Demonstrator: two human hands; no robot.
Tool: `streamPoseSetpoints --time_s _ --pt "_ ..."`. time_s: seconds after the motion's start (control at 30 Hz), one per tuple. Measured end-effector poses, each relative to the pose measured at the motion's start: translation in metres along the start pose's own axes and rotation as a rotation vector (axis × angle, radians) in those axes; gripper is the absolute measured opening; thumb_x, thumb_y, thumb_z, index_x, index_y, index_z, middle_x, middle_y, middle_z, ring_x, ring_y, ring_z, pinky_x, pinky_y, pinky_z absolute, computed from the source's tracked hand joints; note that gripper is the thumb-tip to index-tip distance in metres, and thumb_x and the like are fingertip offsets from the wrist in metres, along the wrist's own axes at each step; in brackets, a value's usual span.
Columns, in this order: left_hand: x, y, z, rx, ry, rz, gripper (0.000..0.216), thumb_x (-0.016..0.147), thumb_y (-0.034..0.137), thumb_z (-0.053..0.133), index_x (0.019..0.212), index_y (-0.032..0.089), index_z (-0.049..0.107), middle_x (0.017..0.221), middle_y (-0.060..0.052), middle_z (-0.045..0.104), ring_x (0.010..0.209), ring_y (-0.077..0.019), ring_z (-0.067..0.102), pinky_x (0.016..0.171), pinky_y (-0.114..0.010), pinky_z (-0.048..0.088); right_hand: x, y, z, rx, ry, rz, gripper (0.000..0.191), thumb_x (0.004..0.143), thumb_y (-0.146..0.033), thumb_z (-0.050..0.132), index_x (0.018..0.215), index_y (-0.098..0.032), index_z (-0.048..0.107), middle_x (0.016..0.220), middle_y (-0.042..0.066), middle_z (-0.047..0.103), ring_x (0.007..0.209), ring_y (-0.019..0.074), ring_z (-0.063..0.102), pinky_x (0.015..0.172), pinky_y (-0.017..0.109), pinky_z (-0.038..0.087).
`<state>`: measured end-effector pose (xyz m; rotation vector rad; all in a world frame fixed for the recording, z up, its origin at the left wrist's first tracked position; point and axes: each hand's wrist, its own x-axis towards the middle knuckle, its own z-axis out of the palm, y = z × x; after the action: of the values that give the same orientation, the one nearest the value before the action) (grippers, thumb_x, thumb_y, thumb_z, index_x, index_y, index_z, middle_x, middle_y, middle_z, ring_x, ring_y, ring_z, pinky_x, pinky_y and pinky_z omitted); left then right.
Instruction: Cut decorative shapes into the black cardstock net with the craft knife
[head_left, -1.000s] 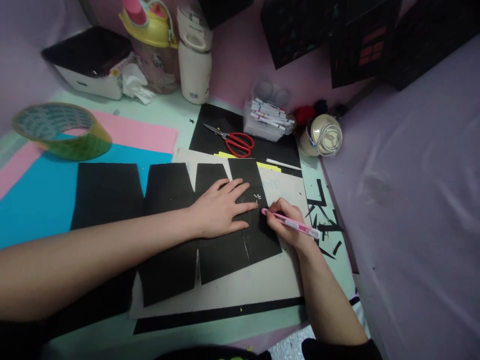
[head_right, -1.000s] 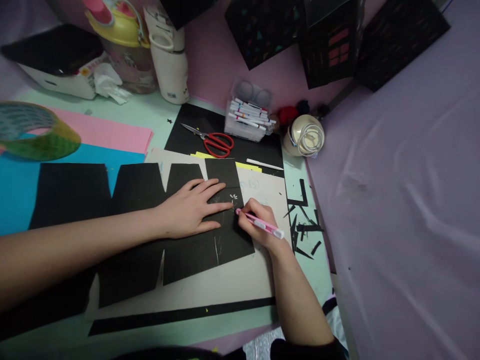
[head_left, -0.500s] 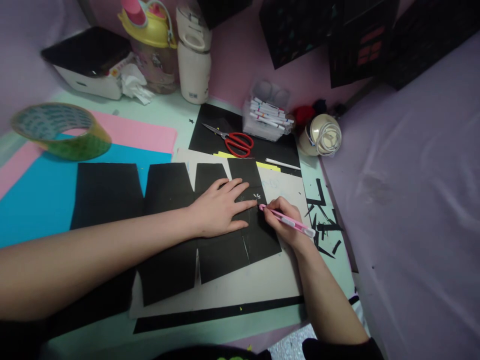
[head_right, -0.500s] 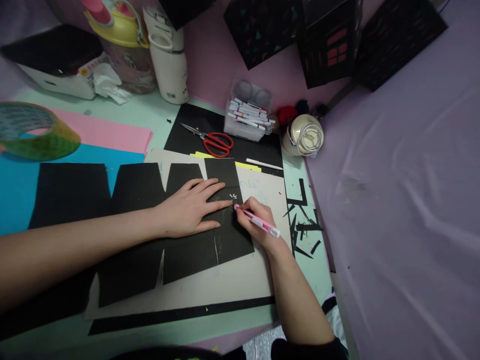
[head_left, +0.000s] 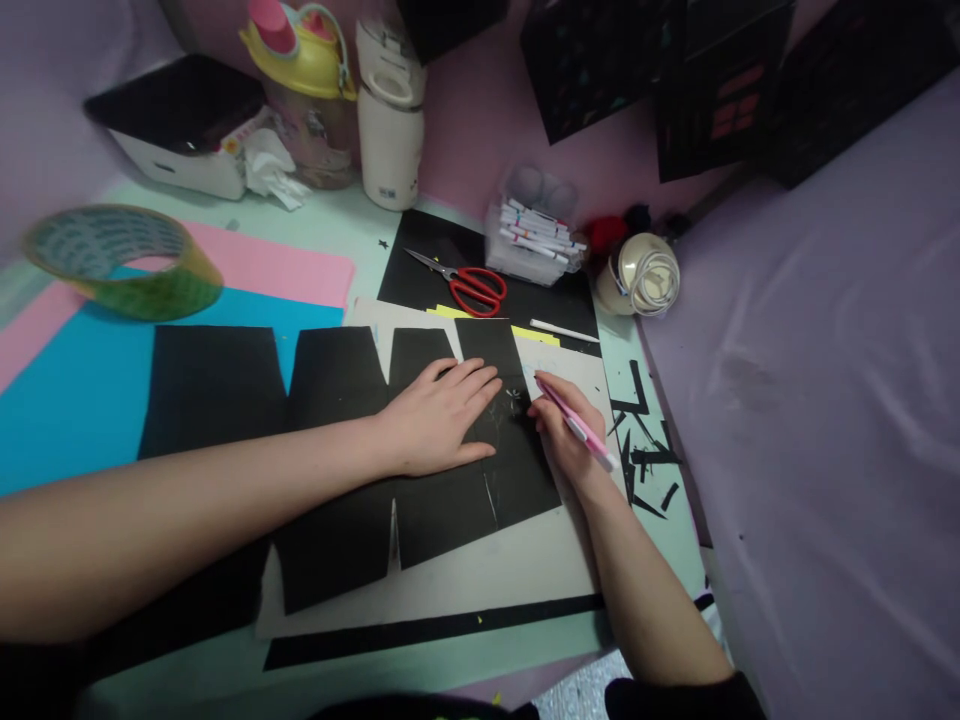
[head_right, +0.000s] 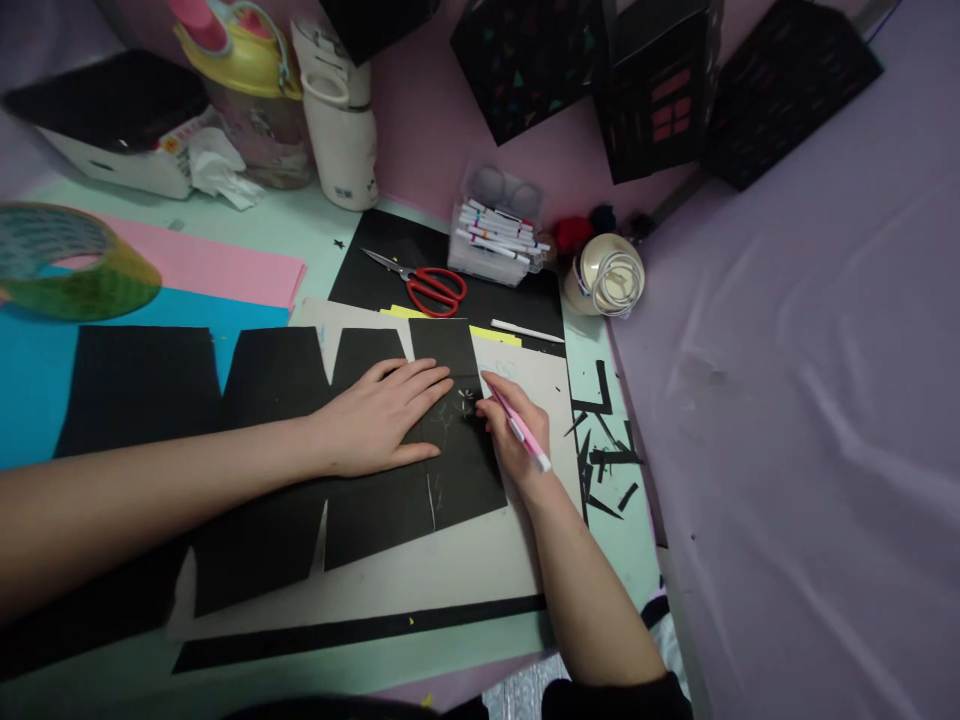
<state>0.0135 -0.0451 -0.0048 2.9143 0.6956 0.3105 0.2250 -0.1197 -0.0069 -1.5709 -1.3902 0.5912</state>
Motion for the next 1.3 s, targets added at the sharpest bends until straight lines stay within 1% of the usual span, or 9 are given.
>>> streamPoseSetpoints --time_s 0.07,0.2,0.3,0.4,0.7,0.87,1.0,1.2,1.3 --pt "0.000 0.000 0.000 0.001 0.000 -0.003 0.073 0.092 0.061 0.045 0.143 0.008 0.041 0.150 -0.016 0.038 0.141 -0.0297 0.028 0.113 -0.042 0.016 -0.001 -0.001 0.004 -0.016 -0.015 -0.021 0.023 0.089 -0.027 0.059 0.111 -0.025 0.065 0.083 0.000 0.069 0.062 0.0144 0.063 0.063 0.030 0.053" --pt "0.000 0.000 0.001 -0.008 0.003 -0.008 0.074 0.092 0.061 0.045 0.143 0.008 0.041 0.150 -0.016 0.039 0.141 -0.0296 0.028 0.114 -0.042 0.015 -0.002 -0.006 0.008 -0.180 -0.066 -0.199 0.020 0.088 -0.021 0.062 0.107 -0.026 0.063 0.099 0.003 0.070 0.092 0.0197 0.066 0.086 0.036 0.051" --pt "0.000 0.001 0.000 -0.014 -0.001 -0.012 0.073 0.092 0.061 0.045 0.142 0.009 0.042 0.150 -0.015 0.039 0.141 -0.0294 0.028 0.113 -0.042 0.015 -0.001 -0.008 0.008 -0.311 -0.110 -0.298 0.018 0.088 -0.017 0.061 0.102 -0.027 0.062 0.100 0.004 0.069 0.098 0.0211 0.063 0.089 0.038 0.050" --pt "0.000 0.001 -0.001 -0.006 -0.004 -0.016 0.072 0.092 0.061 0.045 0.142 0.009 0.042 0.150 -0.015 0.038 0.141 -0.0290 0.027 0.113 -0.042 0.015 0.000 -0.006 0.009 -0.335 -0.115 -0.330 0.016 0.088 -0.014 0.060 0.098 -0.027 0.061 0.094 0.003 0.068 0.094 0.0208 0.062 0.086 0.037 0.049" --pt "0.000 0.001 0.001 0.000 0.014 -0.008 0.072 0.092 0.061 0.045 0.141 0.008 0.043 0.150 -0.015 0.039 0.141 -0.0294 0.028 0.112 -0.042 0.017 0.002 -0.003 0.014 -0.232 -0.163 -0.124 0.015 0.085 -0.019 0.061 0.095 -0.025 0.051 0.093 0.003 0.065 0.089 0.0219 0.062 0.081 0.037 0.048" --pt "0.001 0.001 0.000 0.004 0.012 -0.005 0.071 0.092 0.060 0.046 0.141 0.008 0.044 0.150 -0.016 0.039 0.141 -0.0297 0.029 0.112 -0.042 0.018 0.002 -0.006 0.018 -0.245 -0.178 -0.094 0.013 0.087 -0.019 0.055 0.096 -0.025 0.048 0.089 0.001 0.061 0.082 0.0193 0.059 0.078 0.034 0.045" --pt "0.000 0.001 0.000 0.003 0.015 -0.008 0.071 0.092 0.060 0.046 0.141 0.009 0.044 0.150 -0.016 0.039 0.141 -0.0297 0.028 0.112 -0.043 0.018 0.001 -0.003 0.016 -0.038 -0.128 -0.038 0.016 0.087 -0.018 0.054 0.097 -0.026 0.044 0.089 0.000 0.058 0.078 0.0158 0.057 0.078 0.032 0.045" --pt "0.000 0.000 0.000 -0.028 0.019 0.010 0.064 0.091 0.057 0.053 0.144 0.023 0.044 0.151 -0.015 0.038 0.140 -0.0317 0.030 0.110 -0.045 0.020 0.001 -0.001 0.012 0.119 -0.127 0.009 0.018 0.086 -0.017 0.055 0.097 -0.026 0.044 0.086 -0.002 0.054 0.077 0.0144 0.054 0.077 0.031 0.043" --pt "0.000 0.000 0.000 -0.033 0.016 0.012 0.061 0.091 0.058 0.052 0.142 0.024 0.047 0.151 -0.015 0.037 0.140 -0.0324 0.030 0.110 -0.046 0.021 0.002 -0.004 0.010 0.127 -0.119 0.006 0.017 0.087 -0.018 0.055 0.096 -0.025 0.043 0.085 -0.002 0.053 0.076 0.0142 0.053 0.078 0.031 0.042"
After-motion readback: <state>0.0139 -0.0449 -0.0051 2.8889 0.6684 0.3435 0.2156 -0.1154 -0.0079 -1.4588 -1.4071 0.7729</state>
